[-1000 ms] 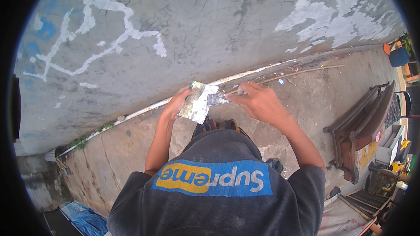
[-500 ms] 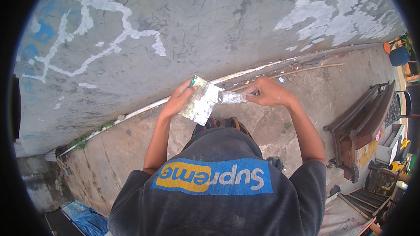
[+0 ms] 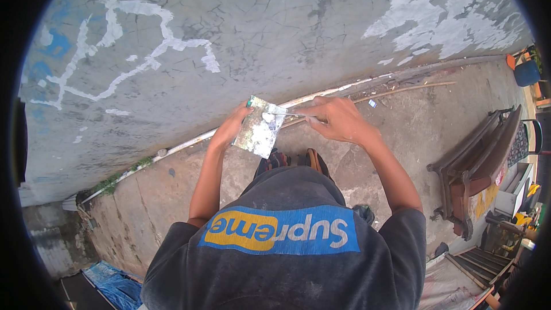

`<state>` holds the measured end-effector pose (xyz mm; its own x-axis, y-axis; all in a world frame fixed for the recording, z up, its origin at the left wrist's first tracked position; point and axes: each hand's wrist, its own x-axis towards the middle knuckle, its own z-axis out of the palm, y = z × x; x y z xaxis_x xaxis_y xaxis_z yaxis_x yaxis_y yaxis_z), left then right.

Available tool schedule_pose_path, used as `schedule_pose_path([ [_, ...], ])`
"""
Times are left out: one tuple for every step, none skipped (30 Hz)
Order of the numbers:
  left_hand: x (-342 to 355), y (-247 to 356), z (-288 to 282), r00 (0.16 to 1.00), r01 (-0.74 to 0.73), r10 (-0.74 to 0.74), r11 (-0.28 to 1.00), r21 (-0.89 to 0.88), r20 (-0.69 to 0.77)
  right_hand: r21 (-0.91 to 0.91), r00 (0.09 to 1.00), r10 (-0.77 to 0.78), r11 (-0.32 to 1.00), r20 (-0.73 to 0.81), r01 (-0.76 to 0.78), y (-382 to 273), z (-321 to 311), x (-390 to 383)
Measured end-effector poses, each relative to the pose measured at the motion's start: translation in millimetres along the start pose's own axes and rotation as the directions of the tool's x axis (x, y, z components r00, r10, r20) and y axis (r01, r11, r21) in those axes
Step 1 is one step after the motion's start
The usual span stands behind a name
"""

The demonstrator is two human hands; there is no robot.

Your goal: The person uses a putty knife to apply white plaster to a gray concrete wall, repeatedly scooping material from a small metal tray and smoothing it onto the surface. The person works methodically across different sections of the wall, spreading and leveling the plaster with consistent strokes.

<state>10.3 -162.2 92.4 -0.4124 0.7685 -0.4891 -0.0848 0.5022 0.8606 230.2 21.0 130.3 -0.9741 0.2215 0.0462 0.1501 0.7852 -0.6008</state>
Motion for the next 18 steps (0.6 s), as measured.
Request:
schedule_pose_path([
  [-5.5, 11.6, 0.8, 1.000, 0.029, -0.029, 0.998, -0.064, 0.000, -0.104, 0.997, -0.056, 0.993, -0.046, 0.051, -3.4, 2.2, -3.8],
  [-7.9, 17.6, 1.3, 0.998, 0.058, -0.058, 0.990, -0.127, 0.001, -0.209, 0.990, -0.116, 0.973, -0.085, 0.096, -6.9, 5.1, -7.6],
  [-3.6, 11.3, 0.1, 0.997, 0.072, -0.070, 0.973, -0.221, 0.015, -0.252, 0.980, -0.145, 0.962, -0.139, 0.107, -9.1, 12.8, -9.8],
  [4.5, -1.0, -2.8, 0.996, 0.084, -0.079, 0.947, -0.310, 0.029, -0.296, 0.965, -0.178, 0.948, -0.193, 0.116, -9.4, 24.5, -11.2],
  [9.3, -6.6, -5.3, 0.995, 0.097, -0.086, 0.912, -0.399, 0.045, -0.340, 0.947, -0.211, 0.933, -0.243, 0.121, -9.3, 33.0, -13.1],
  [11.4, -9.7, -7.9, 0.995, 0.097, -0.085, 0.899, -0.427, 0.049, -0.340, 0.950, -0.197, 0.934, -0.242, 0.107, -9.4, 37.6, -17.3],
  [10.8, -11.4, -9.9, 0.995, 0.097, -0.084, 0.886, -0.454, 0.050, -0.338, 0.953, -0.185, 0.936, -0.240, 0.096, -9.1, 41.7, -21.5],
  [10.7, -12.5, -10.9, 0.995, 0.097, -0.083, 0.871, -0.481, 0.052, -0.336, 0.956, -0.172, 0.938, -0.239, 0.085, -7.9, 42.6, -23.5],
  [11.7, -13.4, -10.8, 0.995, 0.095, -0.084, 0.874, -0.476, 0.045, -0.345, 0.949, -0.193, 0.933, -0.247, 0.100, -7.0, 39.6, -24.0],
  [11.0, -15.4, -10.3, 0.995, 0.097, -0.089, 0.877, -0.471, 0.039, -0.351, 0.944, -0.211, 0.929, -0.253, 0.114, -8.0, 35.6, -26.2],
  [9.8, -15.9, -9.5, 0.995, 0.100, -0.096, 0.879, -0.466, 0.034, -0.357, 0.938, -0.229, 0.926, -0.260, 0.127, -9.4, 30.8, -28.4],
  [7.7, -14.9, -8.6, 0.999, 0.034, -0.045, 0.912, -0.408, -0.018, -0.255, 0.959, -0.157, 0.962, -0.237, 0.095, -11.1, 23.7, -30.7],
  [3.9, -10.6, -6.0, 0.998, -0.032, 0.010, 0.938, -0.345, -0.065, -0.154, 0.974, -0.088, 0.986, -0.207, 0.056, -13.0, 14.7, -33.4],
  [1.5, -8.8, -3.8, 0.992, -0.095, 0.067, 0.956, -0.278, -0.109, -0.053, 0.985, -0.021, 0.999, -0.170, 0.012, -14.8, 8.1, -34.6],
  [1.1, -9.7, -2.4, 0.987, -0.125, 0.099, 0.966, -0.227, -0.123, -0.074, 0.989, -0.019, 0.997, -0.147, 0.008, -16.3, 4.0, -34.1],
  [1.6, -8.9, -2.0, 0.982, -0.159, 0.137, 0.972, -0.175, -0.132, -0.100, 0.992, -0.017, 0.995, -0.127, 0.004, -18.6, -0.6, -32.5],
  [1.6, -8.3, -1.3, 0.974, -0.193, 0.176, 0.974, -0.122, -0.141, -0.126, 0.994, -0.015, 0.992, -0.108, 0.001, -20.2, -2.7, -31.2],
  [0.5, -7.8, 0.8, 0.967, -0.215, 0.203, 0.974, -0.066, -0.153, -0.189, 0.993, -0.053, 0.982, -0.108, 0.032, -19.8, -0.7, -30.2],
])
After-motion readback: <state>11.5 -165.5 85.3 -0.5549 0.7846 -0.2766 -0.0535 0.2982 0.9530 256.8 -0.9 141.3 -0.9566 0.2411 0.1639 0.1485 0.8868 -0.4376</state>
